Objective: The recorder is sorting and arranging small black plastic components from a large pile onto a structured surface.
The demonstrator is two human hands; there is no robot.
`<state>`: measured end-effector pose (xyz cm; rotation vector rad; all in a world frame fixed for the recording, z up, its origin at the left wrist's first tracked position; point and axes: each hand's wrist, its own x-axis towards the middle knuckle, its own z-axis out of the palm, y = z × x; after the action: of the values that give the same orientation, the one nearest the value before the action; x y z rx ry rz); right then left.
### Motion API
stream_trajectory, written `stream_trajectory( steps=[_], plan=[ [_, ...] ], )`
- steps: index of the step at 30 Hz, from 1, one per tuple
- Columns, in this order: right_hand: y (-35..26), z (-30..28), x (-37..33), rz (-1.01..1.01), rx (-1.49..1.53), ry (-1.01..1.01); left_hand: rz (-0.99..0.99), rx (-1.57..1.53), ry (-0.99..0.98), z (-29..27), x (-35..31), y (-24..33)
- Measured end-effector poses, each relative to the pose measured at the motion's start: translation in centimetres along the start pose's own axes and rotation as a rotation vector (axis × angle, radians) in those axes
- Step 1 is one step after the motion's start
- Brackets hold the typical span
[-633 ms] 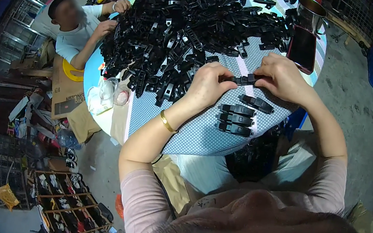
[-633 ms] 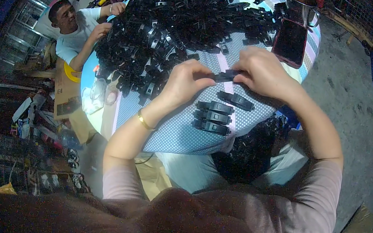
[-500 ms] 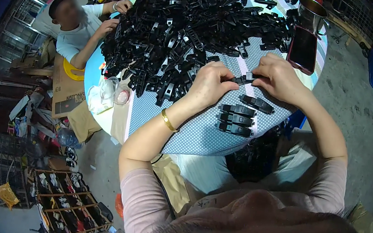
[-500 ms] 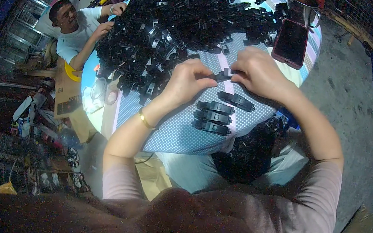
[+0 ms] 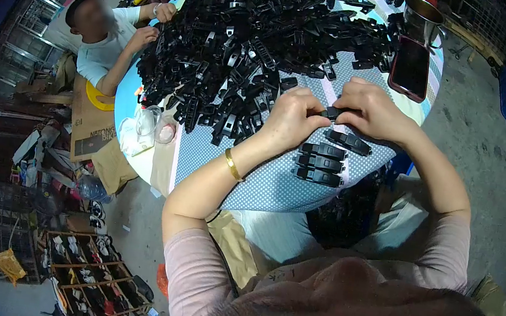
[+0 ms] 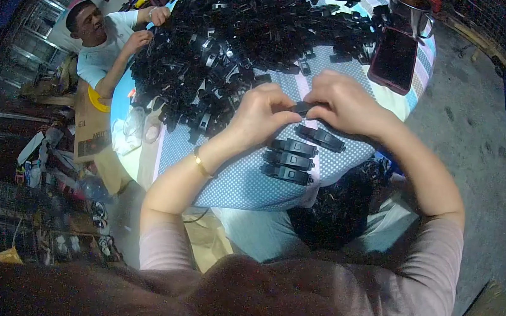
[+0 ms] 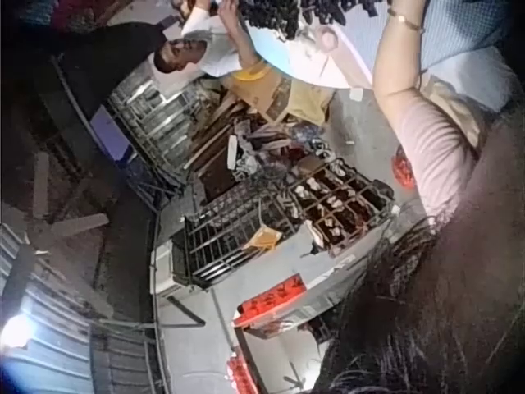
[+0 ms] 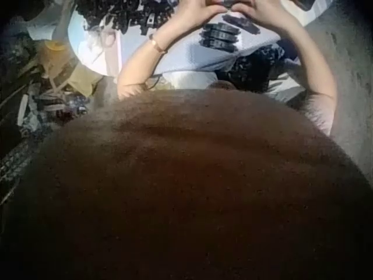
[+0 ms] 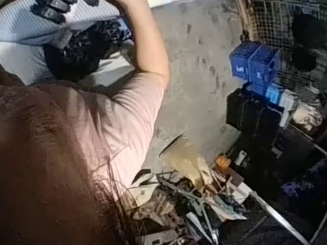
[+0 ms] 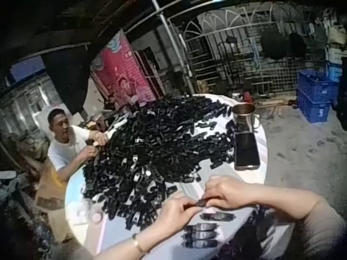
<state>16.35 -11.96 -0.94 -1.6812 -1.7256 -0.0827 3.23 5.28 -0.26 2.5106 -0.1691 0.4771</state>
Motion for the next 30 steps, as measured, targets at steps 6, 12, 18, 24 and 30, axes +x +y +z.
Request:
stream_trajectory(
  steps=[6, 12, 18, 24, 30],
  plan=[
    [0.1, -0.6, 0.0, 0.053, 0.075, -0.064, 0.044, -0.062, -0.164, -1.4, 1.0, -0.7],
    [3.1, -1.2, 0.3, 0.241, -0.731, 0.145, -0.127, 0.496, 0.234, -3.5, 2.5, -6.1],
    [4.0, -1.5, 0.7, 0.292, -0.645, 0.014, -0.283, 0.311, 0.301, -4.4, 2.8, -7.7],
    [2.4, -0.4, 0.9, 0.143, -0.341, 0.059, -0.278, 0.148, 0.476, -4.9, 2.5, -7.7],
    [2.2, -0.8, 0.2, 0.312, -0.197, 0.06, -0.369, -0.484, -0.052, -3.4, 2.1, -2.0]
  ],
)
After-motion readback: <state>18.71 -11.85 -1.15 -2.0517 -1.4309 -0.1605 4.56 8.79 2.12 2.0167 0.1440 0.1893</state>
